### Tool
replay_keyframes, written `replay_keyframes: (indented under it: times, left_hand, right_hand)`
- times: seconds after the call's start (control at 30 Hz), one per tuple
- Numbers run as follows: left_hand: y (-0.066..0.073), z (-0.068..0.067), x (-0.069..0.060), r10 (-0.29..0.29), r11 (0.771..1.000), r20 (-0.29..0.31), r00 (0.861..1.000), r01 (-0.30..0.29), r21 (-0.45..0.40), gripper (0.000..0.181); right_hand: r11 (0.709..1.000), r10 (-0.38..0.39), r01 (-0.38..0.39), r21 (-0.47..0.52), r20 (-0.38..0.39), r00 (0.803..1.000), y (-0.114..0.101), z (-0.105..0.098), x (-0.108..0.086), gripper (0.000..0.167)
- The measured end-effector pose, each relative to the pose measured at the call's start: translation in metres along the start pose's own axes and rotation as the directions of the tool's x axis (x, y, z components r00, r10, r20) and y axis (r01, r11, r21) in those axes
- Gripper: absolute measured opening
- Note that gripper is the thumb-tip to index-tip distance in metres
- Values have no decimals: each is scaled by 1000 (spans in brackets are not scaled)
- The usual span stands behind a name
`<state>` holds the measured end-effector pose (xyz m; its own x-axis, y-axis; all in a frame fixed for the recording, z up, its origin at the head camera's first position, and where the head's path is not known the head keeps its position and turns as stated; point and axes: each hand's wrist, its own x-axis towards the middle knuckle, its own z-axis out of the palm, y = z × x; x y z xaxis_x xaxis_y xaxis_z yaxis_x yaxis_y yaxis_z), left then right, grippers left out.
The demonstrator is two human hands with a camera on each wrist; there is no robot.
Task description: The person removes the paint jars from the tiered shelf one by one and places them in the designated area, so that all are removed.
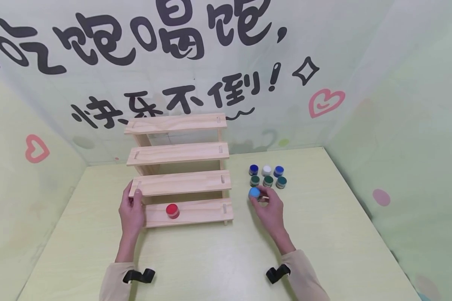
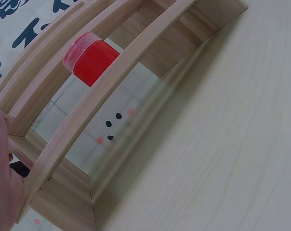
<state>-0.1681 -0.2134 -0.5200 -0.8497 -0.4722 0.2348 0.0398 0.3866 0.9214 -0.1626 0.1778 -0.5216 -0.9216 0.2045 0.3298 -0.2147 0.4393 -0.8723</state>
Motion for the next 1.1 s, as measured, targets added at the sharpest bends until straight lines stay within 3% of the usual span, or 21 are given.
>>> replay_keyframes:
  times: [0.17,0.57,0.9,1.1]
  left_hand:
    - [1,0,0,0,1000,-2,1000,0,0,46]
    - [0,0,0,7,1000,4,1000,-7,6,47]
    - [0,0,0,10,1000,15,1000,-10,8,47]
    - [-1,0,0,13,1000,5,1000,-13,4,47]
  right_hand:
    - [1000,16,-17,-6,-70,997,10,-2,4,40]
    - [999,33,-30,24,-130,991,22,-14,11,38]
    - [989,149,-147,24,-134,980,14,-21,16,41]
    - [975,217,-220,-15,-106,970,28,-23,18,41]
